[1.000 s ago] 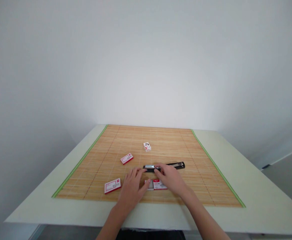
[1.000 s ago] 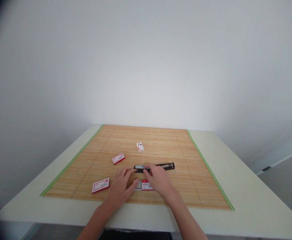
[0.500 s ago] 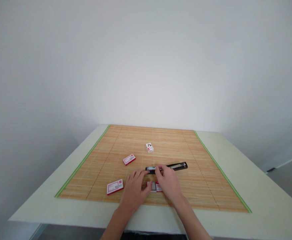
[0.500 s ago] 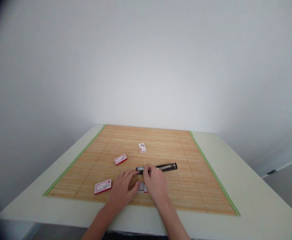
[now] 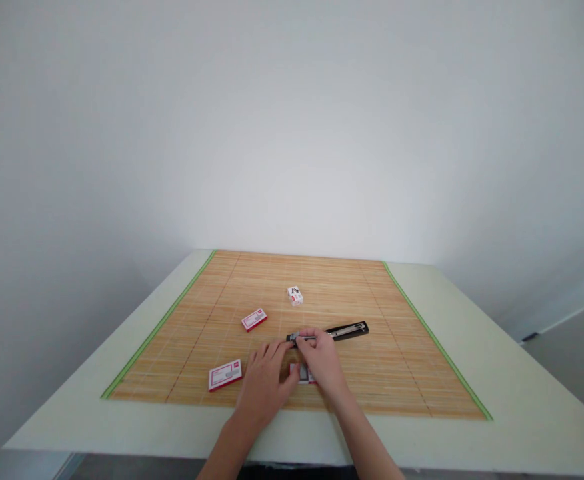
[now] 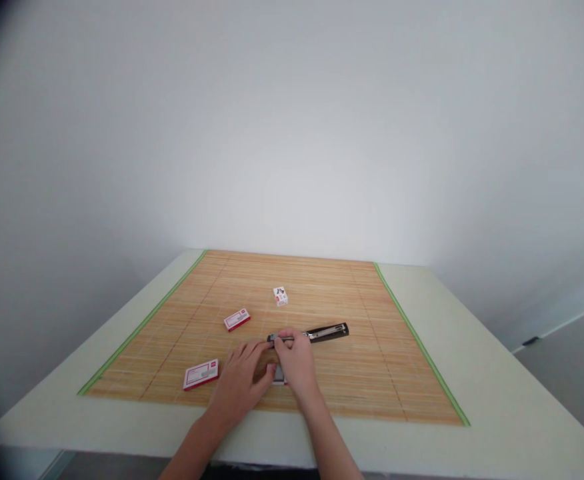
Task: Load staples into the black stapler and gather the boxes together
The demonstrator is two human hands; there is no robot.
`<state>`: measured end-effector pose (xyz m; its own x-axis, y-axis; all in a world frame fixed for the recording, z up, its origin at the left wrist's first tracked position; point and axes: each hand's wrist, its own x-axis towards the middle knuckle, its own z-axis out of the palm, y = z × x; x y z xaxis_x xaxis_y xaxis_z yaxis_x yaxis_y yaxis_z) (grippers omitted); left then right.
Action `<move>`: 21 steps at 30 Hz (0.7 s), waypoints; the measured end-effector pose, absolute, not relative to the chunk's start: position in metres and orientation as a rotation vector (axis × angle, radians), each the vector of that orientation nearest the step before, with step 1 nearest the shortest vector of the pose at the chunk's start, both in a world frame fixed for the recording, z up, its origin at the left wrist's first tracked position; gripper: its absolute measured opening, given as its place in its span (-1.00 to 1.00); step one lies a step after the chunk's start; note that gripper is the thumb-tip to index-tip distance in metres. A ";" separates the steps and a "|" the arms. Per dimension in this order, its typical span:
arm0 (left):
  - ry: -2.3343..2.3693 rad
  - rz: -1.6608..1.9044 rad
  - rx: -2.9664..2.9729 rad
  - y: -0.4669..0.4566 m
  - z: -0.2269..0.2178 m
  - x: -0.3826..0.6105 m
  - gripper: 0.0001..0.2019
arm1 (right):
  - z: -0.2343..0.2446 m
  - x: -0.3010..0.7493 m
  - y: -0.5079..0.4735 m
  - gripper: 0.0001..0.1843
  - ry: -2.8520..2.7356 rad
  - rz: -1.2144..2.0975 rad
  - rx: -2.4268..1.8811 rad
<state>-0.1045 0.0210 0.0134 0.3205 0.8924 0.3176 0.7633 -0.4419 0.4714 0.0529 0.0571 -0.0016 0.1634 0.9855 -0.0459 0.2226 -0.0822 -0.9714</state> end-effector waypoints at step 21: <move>1.307 0.768 2.265 0.015 0.003 -0.130 -0.70 | 0.052 0.078 0.009 -0.83 -2.180 0.632 -1.793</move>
